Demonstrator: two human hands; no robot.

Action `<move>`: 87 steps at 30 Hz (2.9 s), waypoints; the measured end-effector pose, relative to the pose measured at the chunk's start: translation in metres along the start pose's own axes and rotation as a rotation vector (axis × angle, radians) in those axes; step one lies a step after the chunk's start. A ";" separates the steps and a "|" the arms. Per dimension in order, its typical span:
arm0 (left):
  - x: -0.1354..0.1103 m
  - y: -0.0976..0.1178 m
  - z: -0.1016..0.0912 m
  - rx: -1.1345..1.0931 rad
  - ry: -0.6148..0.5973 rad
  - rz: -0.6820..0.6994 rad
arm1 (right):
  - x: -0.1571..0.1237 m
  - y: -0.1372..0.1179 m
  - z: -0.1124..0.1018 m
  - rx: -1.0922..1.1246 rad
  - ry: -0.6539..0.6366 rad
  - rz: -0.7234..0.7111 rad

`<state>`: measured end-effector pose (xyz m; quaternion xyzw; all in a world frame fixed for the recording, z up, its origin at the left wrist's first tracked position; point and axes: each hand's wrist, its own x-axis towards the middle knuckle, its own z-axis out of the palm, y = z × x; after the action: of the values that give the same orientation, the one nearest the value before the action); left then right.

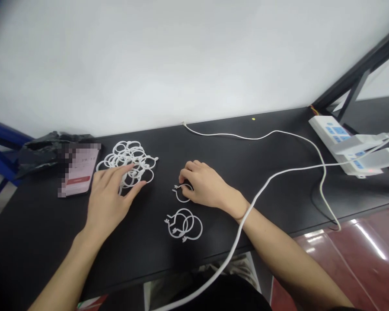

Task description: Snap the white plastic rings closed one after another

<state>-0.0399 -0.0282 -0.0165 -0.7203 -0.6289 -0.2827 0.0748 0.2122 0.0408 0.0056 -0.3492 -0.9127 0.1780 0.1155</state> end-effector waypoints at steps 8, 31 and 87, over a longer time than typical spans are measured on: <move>-0.020 -0.014 0.003 0.090 -0.015 -0.018 | 0.000 0.000 0.002 0.043 0.049 0.061; 0.022 0.071 0.016 -0.490 -0.165 -0.250 | 0.002 -0.012 0.013 0.410 0.504 0.165; 0.020 0.059 0.022 -0.225 0.198 0.280 | 0.007 -0.020 0.017 1.108 0.211 0.286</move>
<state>0.0243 -0.0122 -0.0095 -0.7732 -0.4768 -0.4075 0.0939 0.1894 0.0278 -0.0008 -0.3725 -0.6108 0.6070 0.3459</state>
